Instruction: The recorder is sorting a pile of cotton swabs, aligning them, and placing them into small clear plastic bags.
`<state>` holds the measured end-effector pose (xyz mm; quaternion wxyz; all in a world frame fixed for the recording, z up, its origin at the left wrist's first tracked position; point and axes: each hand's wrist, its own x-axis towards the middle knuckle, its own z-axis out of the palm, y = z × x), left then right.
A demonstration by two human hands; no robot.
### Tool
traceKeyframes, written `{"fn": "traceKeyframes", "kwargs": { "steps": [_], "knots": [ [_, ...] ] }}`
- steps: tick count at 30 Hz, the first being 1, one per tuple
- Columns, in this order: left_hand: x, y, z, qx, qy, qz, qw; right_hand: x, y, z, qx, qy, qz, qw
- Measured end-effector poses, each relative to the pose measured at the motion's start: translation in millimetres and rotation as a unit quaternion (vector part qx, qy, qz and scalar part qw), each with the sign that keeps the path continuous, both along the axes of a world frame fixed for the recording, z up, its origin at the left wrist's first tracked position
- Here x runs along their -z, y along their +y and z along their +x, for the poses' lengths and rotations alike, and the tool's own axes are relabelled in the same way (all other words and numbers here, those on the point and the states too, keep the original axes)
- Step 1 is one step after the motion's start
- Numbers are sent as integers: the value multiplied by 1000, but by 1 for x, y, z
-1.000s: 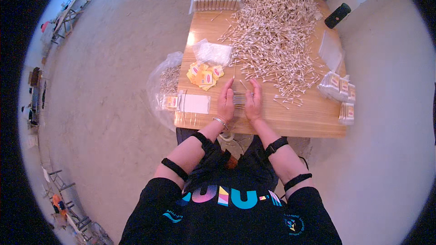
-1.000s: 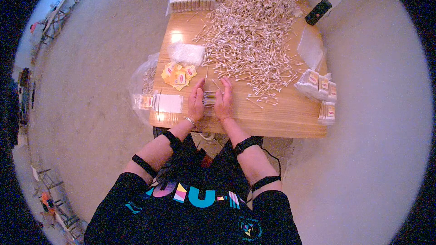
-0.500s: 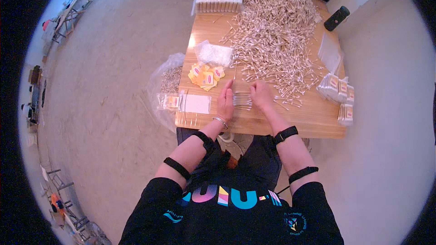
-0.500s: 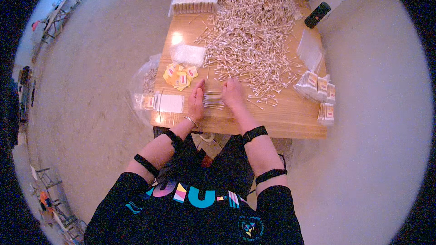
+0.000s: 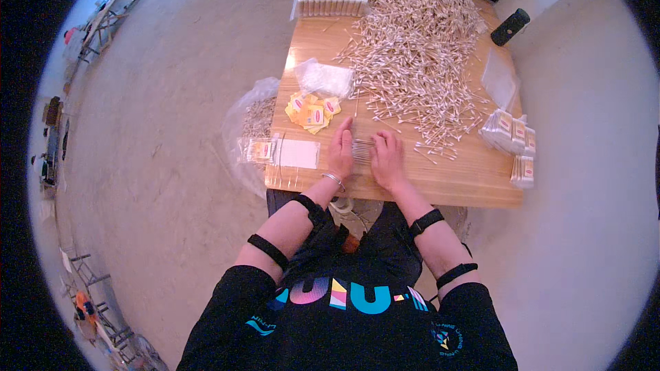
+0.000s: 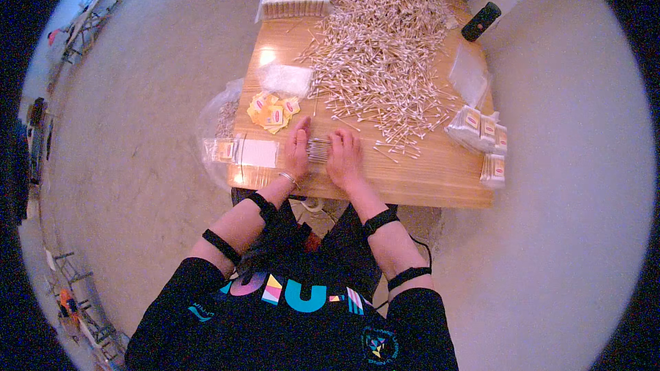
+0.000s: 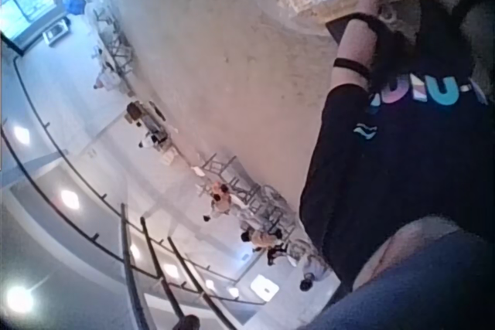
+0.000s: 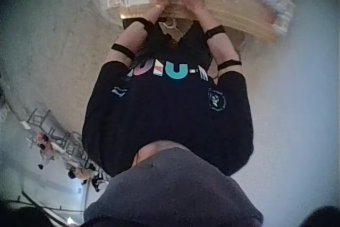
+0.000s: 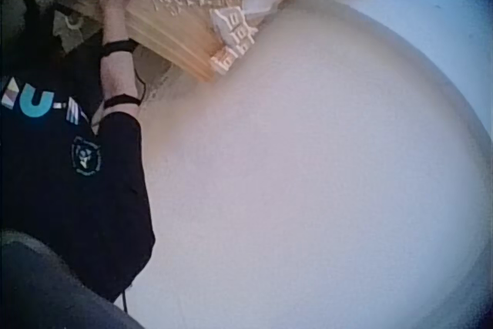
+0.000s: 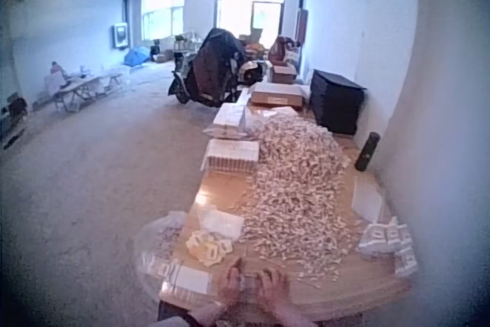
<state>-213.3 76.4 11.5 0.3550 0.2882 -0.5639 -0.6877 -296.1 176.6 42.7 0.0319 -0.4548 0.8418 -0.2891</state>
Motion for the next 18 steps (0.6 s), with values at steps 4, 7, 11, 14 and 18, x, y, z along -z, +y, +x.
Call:
{"fn": "traceKeyframes", "kwargs": {
  "steps": [4,7,11,14,18],
  "knots": [
    [0,-3,0,4,13,0,1000,20,6,4,60,-142,-175,972],
    [-5,-1,2,9,13,20,1000,16,6,11,52,-149,-161,974],
    [-8,-2,2,17,25,18,999,10,-8,16,6,-215,-198,956],
    [-8,-5,3,28,10,21,999,10,-11,16,-36,-126,-184,974],
    [-4,-7,4,36,25,57,997,0,4,22,-71,-28,-129,989]
  ]
}}
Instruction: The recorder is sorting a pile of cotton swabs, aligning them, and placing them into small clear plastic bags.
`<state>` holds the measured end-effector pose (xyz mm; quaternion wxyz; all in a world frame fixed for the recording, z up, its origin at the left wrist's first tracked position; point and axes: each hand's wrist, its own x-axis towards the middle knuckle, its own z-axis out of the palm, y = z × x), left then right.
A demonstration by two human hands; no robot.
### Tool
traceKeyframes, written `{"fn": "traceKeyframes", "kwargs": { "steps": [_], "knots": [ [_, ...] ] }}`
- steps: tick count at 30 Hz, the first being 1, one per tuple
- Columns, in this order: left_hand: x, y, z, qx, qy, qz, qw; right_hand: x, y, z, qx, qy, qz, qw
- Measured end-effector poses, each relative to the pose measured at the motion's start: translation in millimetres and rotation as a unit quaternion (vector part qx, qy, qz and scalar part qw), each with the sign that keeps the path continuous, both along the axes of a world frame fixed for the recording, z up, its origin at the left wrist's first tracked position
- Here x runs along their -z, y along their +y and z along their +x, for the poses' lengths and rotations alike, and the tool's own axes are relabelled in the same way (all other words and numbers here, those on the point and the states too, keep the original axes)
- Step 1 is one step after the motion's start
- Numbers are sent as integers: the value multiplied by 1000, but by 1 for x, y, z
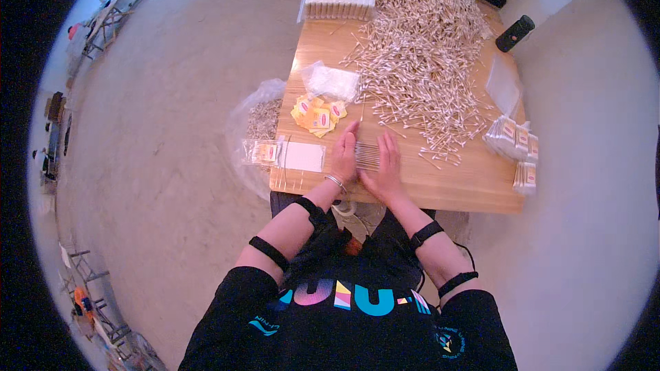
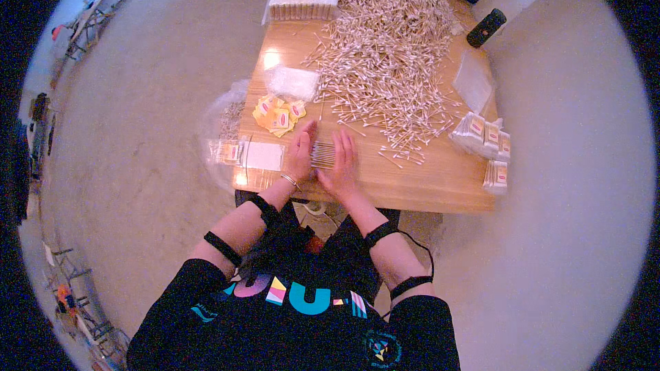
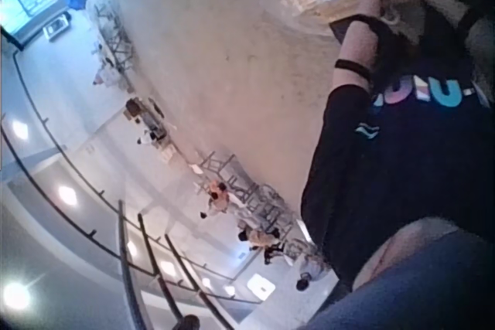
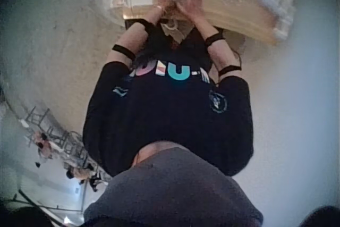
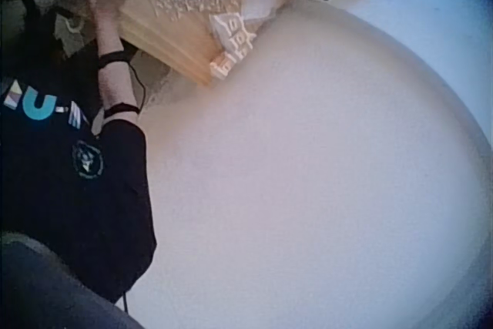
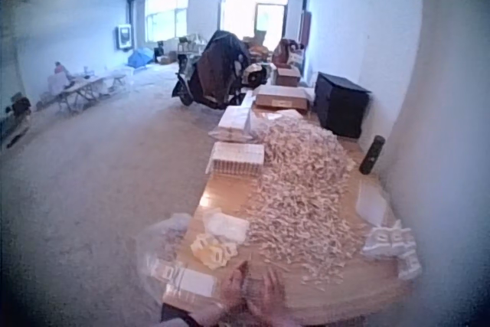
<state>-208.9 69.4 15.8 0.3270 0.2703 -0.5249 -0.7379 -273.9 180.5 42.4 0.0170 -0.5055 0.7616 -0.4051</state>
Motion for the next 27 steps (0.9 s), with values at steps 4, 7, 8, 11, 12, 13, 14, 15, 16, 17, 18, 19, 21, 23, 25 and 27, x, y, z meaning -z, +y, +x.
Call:
{"fn": "traceKeyframes", "kwargs": {
  "steps": [4,7,8,11,12,13,14,15,16,17,18,19,21,23,25,27],
  "knots": [
    [-2,-1,-4,-11,26,46,999,9,3,-6,21,-20,29,999],
    [-10,-1,-5,-10,22,56,998,12,3,-15,25,-20,-1,999],
    [-9,-1,-3,-15,15,50,999,13,3,-15,44,-39,1,998],
    [-6,-2,1,-2,3,20,1000,12,1,-13,95,-113,-17,989],
    [-5,-2,2,7,-1,9,1000,8,0,-12,108,-148,-38,982],
    [-3,-1,3,2,-5,-7,1000,5,-4,-11,121,-183,-59,974],
    [-3,0,1,-1,-7,-23,1000,9,-7,-12,124,-202,-61,970],
    [-2,1,-1,-3,-10,-40,999,13,-13,-13,127,-220,-63,965],
    [-1,3,-3,-1,-6,-34,999,16,-17,-13,130,-237,-66,960],
    [-1,3,-3,-3,-4,-30,1000,16,-23,-9,115,-237,-65,963],
    [0,2,-2,-5,-2,-25,1000,14,-27,-6,100,-236,-64,964],
    [1,0,-1,-5,-5,-24,1000,13,-30,-4,85,-235,-64,966],
    [1,0,1,-2,-7,-17,1000,12,-30,-4,73,-237,-66,966],
    [0,1,-1,-5,0,-4,1000,14,-28,-7,62,-206,-52,975],
    [0,1,-4,-5,10,10,1000,17,-20,-11,55,-141,-22,988],
    [3,2,-1,-12,15,27,999,10,-7,-5,35,-40,139,989]
  ]
}}
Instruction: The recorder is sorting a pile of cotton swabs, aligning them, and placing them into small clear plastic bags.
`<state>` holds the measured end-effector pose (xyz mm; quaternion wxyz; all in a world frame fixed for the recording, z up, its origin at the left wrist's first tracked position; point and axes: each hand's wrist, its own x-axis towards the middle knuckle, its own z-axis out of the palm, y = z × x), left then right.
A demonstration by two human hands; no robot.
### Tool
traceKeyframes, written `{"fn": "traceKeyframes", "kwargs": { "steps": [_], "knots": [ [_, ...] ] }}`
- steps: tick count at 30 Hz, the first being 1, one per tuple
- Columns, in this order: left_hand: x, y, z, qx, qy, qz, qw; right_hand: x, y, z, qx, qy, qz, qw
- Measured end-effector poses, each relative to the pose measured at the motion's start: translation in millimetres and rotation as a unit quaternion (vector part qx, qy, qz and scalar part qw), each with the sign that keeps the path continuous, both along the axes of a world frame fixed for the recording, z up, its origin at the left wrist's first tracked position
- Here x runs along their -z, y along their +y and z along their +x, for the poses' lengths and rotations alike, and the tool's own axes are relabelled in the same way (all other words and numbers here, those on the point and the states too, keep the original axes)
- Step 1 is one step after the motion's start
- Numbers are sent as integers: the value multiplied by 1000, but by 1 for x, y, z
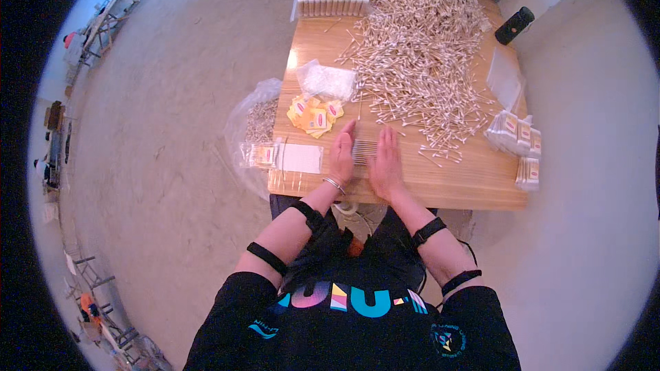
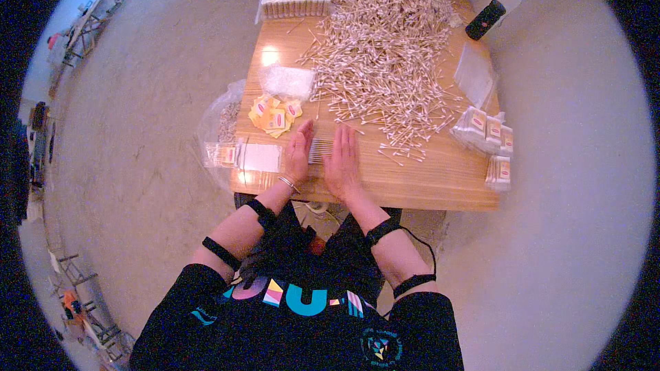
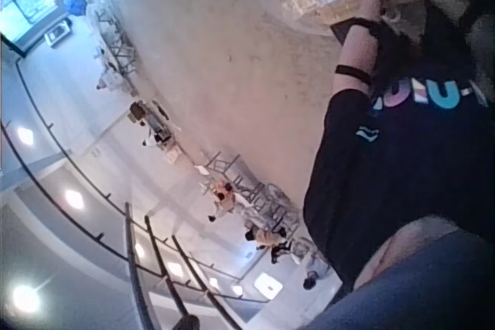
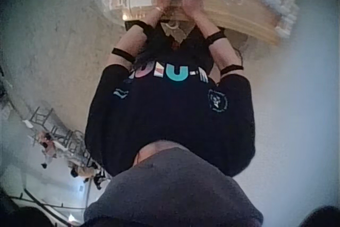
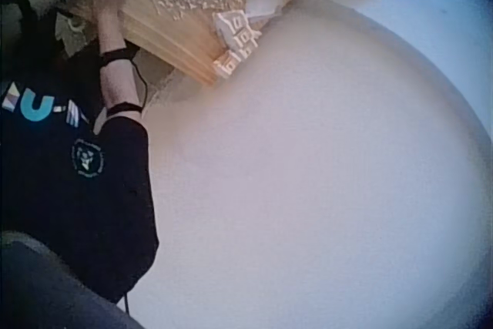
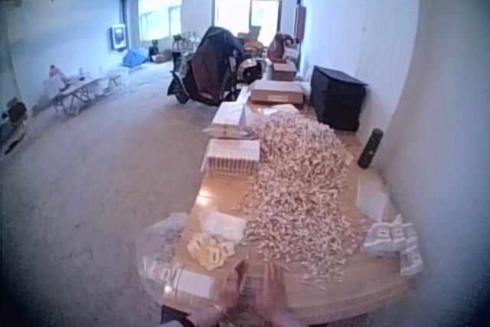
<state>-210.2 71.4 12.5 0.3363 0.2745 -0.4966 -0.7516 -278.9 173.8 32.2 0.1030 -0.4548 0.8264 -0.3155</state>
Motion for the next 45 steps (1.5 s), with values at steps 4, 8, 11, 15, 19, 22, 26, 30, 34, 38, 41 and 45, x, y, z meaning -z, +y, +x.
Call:
{"fn": "traceKeyframes", "kwargs": {
  "steps": [4,8,11,15,19,22,26,30,34,38,41,45],
  "knots": [
    [-2,-2,3,23,-28,-51,998,-15,14,5,-111,132,192,966],
    [-11,0,3,48,-93,-128,986,-21,12,6,-83,144,190,968],
    [-18,3,7,76,-121,-171,975,-21,9,5,-79,153,211,962],
    [-11,3,10,85,-118,-175,974,-19,11,7,-83,159,181,967],
    [3,-2,11,24,-39,-42,998,-12,14,8,-110,164,142,970],
    [7,-3,12,24,-31,-20,999,-9,14,9,-100,173,126,972],
    [-7,3,11,26,-36,-17,999,-8,10,11,-68,179,137,972],
    [-3,-1,10,10,-45,-40,998,-9,8,13,-74,178,148,970],
    [2,-5,11,30,-40,-19,999,-8,12,11,-86,193,129,969],
    [-1,-6,13,45,-38,-2,998,-15,10,12,-86,171,145,971],
    [-7,-5,14,49,-65,-39,996,-20,9,14,-95,164,178,966],
    [-17,1,12,51,-107,-108,987,-22,10,10,-119,176,205,956]
  ]
}}
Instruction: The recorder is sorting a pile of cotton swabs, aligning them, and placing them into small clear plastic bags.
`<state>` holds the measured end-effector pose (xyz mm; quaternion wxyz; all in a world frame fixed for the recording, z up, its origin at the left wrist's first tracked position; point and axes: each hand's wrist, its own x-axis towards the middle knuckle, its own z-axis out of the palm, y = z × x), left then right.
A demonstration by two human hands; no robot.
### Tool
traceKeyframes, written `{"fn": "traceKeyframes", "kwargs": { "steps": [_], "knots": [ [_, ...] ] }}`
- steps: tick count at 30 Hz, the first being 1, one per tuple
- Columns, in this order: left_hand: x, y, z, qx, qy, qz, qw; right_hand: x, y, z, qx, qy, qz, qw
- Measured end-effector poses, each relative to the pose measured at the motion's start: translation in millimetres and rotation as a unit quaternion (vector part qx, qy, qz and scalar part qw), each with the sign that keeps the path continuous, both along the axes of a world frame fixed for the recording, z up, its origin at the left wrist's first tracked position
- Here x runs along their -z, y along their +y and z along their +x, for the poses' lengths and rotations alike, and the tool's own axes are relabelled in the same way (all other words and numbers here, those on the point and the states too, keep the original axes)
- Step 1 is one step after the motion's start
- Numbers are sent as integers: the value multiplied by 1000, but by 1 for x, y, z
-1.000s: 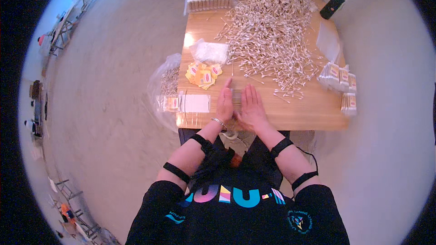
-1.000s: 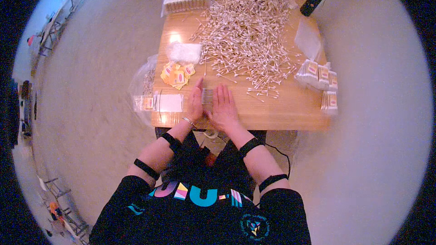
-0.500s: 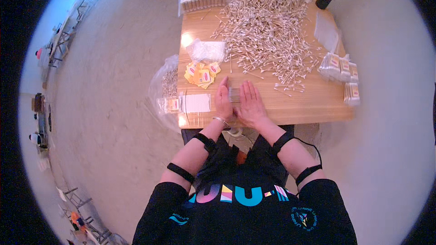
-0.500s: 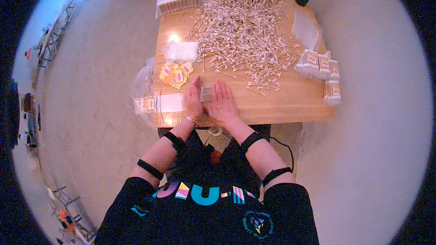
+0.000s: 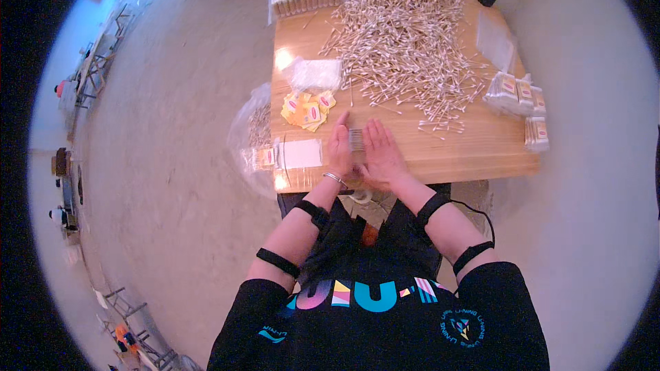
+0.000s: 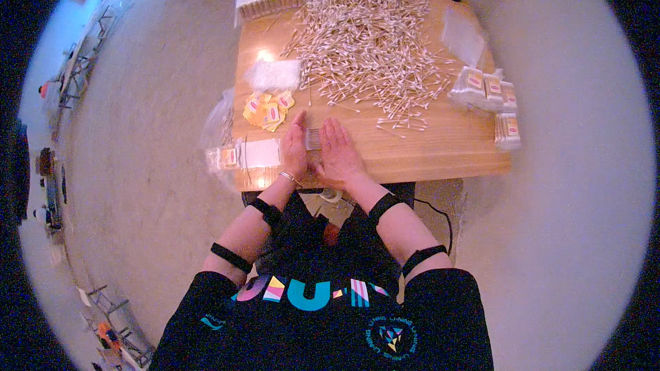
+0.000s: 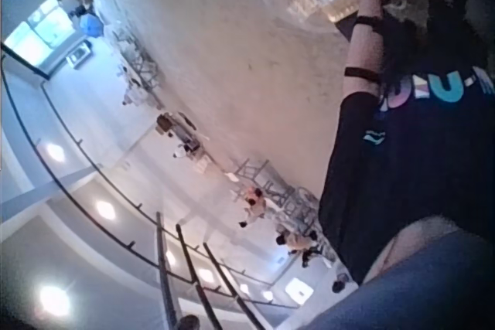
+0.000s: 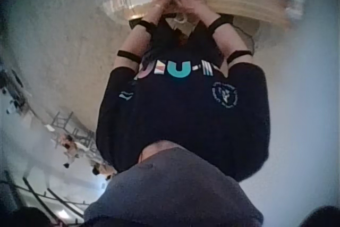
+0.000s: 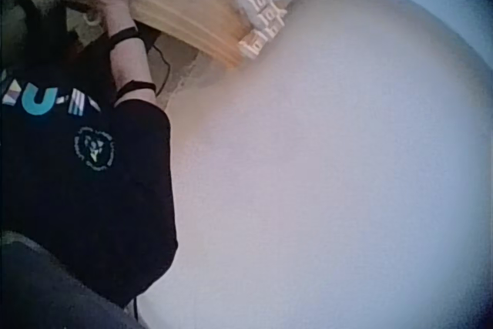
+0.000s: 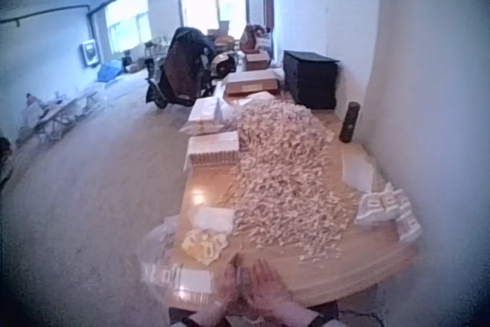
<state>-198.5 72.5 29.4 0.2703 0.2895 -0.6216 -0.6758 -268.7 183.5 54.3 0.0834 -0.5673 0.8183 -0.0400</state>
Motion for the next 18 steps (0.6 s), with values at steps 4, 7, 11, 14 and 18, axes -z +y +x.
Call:
{"fn": "traceKeyframes", "kwargs": {
  "steps": [4,7,11,14,18],
  "knots": [
    [-8,-1,6,22,-21,-65,997,0,0,0,8,-20,-30,999],
    [2,-6,31,54,-71,-257,962,-2,-4,6,6,-23,-41,999],
    [-11,13,57,117,-168,-443,873,7,0,2,14,-3,-37,999],
    [-25,18,63,157,-225,-455,847,5,0,2,11,8,-14,1000],
    [-34,21,63,188,-267,-458,827,4,-2,3,4,9,-13,1000]
  ]
}}
